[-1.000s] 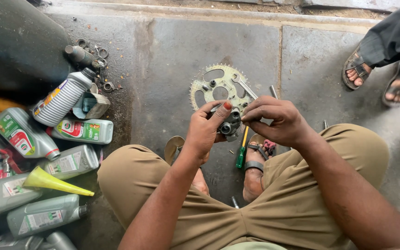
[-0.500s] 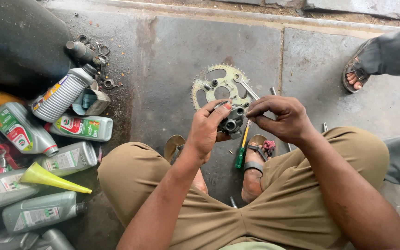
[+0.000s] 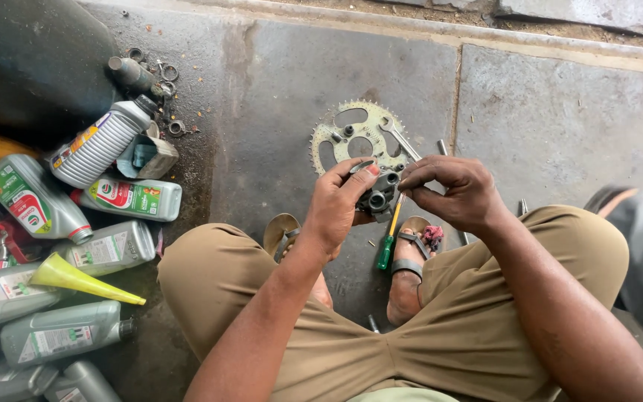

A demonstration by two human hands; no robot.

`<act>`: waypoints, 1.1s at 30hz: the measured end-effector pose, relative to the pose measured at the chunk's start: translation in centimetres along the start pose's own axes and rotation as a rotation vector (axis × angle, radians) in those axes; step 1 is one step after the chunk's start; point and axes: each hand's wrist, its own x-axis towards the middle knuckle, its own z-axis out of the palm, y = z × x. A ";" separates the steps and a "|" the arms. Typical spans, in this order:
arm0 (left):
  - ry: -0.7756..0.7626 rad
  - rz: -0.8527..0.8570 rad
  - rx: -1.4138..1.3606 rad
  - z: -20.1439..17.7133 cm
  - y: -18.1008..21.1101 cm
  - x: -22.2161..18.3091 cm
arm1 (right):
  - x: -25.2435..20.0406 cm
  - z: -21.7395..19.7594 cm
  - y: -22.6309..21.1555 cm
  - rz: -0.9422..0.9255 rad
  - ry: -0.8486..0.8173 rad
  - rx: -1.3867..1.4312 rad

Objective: The recorder is disassembling and cleaning a motorcycle carburetor while sitting on the floor.

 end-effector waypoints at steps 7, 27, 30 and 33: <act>0.006 -0.009 0.040 0.3 0.5 -0.3 | -0.1 -0.1 0.0 0.026 0.009 -0.013; 0.046 0.049 0.132 0.6 1.1 -0.9 | -0.5 0.5 1.0 0.119 0.003 -0.053; 0.072 0.048 0.184 0.7 1.4 -1.1 | -0.6 0.7 1.2 0.144 0.004 -0.019; 0.086 0.049 0.214 0.7 1.7 -1.3 | -0.6 0.8 1.2 0.151 0.010 -0.006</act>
